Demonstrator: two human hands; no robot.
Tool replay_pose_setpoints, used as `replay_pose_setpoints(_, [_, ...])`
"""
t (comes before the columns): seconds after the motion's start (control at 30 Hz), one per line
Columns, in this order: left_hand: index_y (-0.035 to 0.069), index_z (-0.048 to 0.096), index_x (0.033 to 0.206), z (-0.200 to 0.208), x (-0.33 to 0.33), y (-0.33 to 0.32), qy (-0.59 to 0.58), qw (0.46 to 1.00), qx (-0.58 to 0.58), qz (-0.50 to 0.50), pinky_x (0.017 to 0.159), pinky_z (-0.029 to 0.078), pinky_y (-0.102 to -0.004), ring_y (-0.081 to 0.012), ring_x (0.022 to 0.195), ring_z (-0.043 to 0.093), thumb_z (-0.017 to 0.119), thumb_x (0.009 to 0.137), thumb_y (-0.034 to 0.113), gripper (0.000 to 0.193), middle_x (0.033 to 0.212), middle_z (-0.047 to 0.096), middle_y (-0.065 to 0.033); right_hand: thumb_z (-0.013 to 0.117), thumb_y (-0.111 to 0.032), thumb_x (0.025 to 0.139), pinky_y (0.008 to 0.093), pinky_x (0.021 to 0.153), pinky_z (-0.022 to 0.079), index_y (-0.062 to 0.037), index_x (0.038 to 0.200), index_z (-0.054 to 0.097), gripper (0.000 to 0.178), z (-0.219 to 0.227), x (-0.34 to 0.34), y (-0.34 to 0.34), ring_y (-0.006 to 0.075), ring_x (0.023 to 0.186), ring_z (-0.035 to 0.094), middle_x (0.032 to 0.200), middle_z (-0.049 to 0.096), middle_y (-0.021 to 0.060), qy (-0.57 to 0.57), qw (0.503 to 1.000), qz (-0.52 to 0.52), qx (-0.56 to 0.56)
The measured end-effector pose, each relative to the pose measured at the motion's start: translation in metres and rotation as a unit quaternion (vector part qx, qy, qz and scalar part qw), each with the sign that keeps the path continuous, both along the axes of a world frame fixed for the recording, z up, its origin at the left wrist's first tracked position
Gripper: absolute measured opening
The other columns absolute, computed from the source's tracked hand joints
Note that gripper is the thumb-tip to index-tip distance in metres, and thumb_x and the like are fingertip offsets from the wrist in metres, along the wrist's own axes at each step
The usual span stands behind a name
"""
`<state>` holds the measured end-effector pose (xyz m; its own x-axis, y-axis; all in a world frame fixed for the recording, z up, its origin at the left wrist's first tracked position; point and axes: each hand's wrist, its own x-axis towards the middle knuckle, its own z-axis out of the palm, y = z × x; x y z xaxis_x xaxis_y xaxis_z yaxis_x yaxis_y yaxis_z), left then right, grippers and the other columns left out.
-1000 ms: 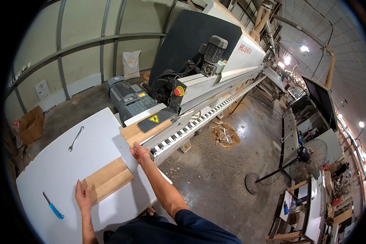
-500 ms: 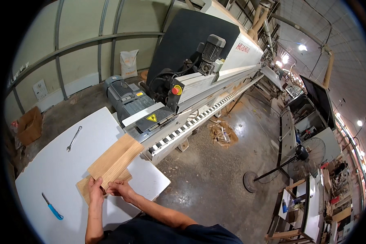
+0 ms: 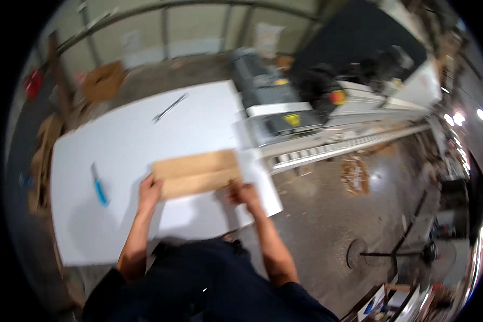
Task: The person picks up individual wood planks from a table, aligns them together to form a block, and then places the assembled wood blocks onto a large stack on the floor.
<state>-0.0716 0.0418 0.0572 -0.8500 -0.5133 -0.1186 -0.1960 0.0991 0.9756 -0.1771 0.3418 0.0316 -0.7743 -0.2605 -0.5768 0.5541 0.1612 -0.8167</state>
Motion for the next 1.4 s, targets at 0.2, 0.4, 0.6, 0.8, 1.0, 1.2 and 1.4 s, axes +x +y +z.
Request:
replay_pose_setpoints(0.2, [-0.007,0.060,0.108,-0.023,0.006,-0.033,-0.118,0.976,-0.180,0.028,0.068,0.049,-0.0317,-0.0205,0.074,0.060,0.067,0.080,0.023,0.041,0.084,0.064,-0.0138,0.064,-0.028,0.086,0.0321,0.057,0.047,0.0025,0.082,0.064,0.030,-0.019,-0.029,0.015,0.0168,0.056,0.057,0.067,0.064,0.0118,0.352,0.910,-0.065,0.210])
replay_pose_setpoints(0.4, [-0.009,0.059,0.108,-0.008,0.002,-0.026,-0.206,0.978,0.034,-0.007,0.072,0.050,-0.0311,-0.0204,0.083,0.062,0.067,0.082,0.020,0.040,0.095,0.065,-0.0154,0.057,-0.031,0.092,0.0281,0.069,0.044,0.0058,0.097,0.065,0.039,-0.023,-0.057,-0.023,0.0109,0.074,0.052,0.079,0.062,0.0073,0.232,0.957,0.088,0.152])
replay_pose_setpoints(0.6, [-0.011,0.059,0.110,-0.004,-0.007,-0.025,-0.207,0.977,0.053,-0.005,0.076,0.051,-0.0333,-0.0233,0.088,0.063,0.069,0.080,0.017,0.042,0.101,0.065,-0.0188,0.061,-0.031,0.089,0.0312,0.062,0.044,0.0053,0.090,0.067,0.037,-0.011,-0.059,-0.043,0.0120,0.067,0.051,0.075,0.062,0.0043,0.218,0.945,0.127,0.210])
replay_pose_setpoints(0.8, [-0.008,0.061,0.109,0.012,-0.004,-0.014,-0.181,0.980,0.076,0.007,0.077,0.051,-0.0331,-0.0235,0.090,0.063,0.070,0.076,0.013,0.039,0.102,0.064,-0.0185,0.066,-0.018,0.084,0.0279,0.060,0.045,0.0035,0.092,0.067,0.023,-0.009,-0.054,-0.030,0.0109,0.062,0.052,0.072,0.062,0.0021,0.175,0.979,0.056,0.084])
replay_pose_setpoints(1.0, [0.005,0.059,0.117,-0.017,0.028,-0.002,0.020,0.993,-0.091,0.072,0.081,0.050,-0.0317,-0.0204,0.100,0.054,0.073,0.069,0.006,0.050,0.114,0.053,-0.0118,0.067,0.003,0.077,0.0302,0.089,0.047,-0.0042,0.127,0.051,0.052,0.008,-0.021,-0.016,0.0186,0.103,0.054,0.112,0.050,0.0067,0.345,0.936,0.073,0.007])
replay_pose_setpoints(1.2, [0.003,0.053,0.123,-0.038,0.039,0.006,0.135,0.979,-0.130,0.078,0.087,0.050,-0.0319,-0.0233,0.108,0.054,0.073,0.072,0.007,0.055,0.122,0.046,-0.0121,0.066,0.006,0.078,0.0309,0.095,0.045,-0.0083,0.128,0.048,0.055,0.000,-0.013,-0.005,0.0206,0.111,0.049,0.121,0.043,0.0074,0.364,0.926,0.101,0.006])
replay_pose_setpoints(1.4, [0.000,0.028,0.141,-0.025,0.035,-0.008,0.129,0.987,-0.096,0.028,0.104,0.036,-0.0358,-0.0280,0.127,0.040,0.070,0.077,0.006,0.077,0.140,0.037,-0.0161,0.066,0.001,0.081,0.0318,0.104,0.035,-0.0075,0.140,0.033,0.068,0.000,-0.014,-0.005,0.0249,0.125,0.041,0.139,0.036,0.0116,0.357,0.925,0.126,-0.020])
